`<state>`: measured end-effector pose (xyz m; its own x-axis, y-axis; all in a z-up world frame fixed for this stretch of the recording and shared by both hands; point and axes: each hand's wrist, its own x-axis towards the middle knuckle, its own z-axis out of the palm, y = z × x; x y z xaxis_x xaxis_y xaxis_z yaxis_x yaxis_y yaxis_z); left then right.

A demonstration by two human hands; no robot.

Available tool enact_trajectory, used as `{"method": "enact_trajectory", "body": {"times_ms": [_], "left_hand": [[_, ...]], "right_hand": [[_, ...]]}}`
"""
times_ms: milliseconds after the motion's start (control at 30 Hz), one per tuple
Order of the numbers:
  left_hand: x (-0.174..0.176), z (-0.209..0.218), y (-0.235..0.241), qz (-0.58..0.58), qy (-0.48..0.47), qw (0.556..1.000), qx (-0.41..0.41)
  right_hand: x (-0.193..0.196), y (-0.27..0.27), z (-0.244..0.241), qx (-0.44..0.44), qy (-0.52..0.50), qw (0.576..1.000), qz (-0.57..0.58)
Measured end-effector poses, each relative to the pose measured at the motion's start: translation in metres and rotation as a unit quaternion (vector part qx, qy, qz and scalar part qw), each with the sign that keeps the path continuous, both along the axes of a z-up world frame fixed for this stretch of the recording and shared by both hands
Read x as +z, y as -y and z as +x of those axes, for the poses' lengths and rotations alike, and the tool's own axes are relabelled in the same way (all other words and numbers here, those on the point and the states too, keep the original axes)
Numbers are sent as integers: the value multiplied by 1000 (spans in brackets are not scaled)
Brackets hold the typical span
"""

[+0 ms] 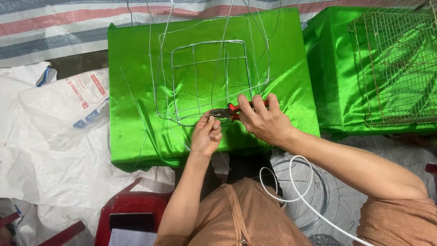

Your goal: Assembling a wire frame by bending and cutting metal wires with pliers on a workspace.

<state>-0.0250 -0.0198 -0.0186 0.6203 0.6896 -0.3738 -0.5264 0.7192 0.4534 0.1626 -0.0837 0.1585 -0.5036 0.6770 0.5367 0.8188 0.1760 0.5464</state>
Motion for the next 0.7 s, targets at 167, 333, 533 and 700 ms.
{"method": "enact_trajectory", "body": {"times_ms": [167,333,533,700], "left_hand": [[0,2,1,6,2,1000,14],[4,2,-1,15,-10,1000,23],[0,-5,-7,31,-39,999,9],[2,-9,-8,32,-59,998,-8]], "right_hand": [[-8,-2,5,2,22,1000,-17],[-7,0,2,-1,21,999,-33],[-11,5,-1,-43,35,998,-22],[-14,5,2,-32,43,998,-31]]}}
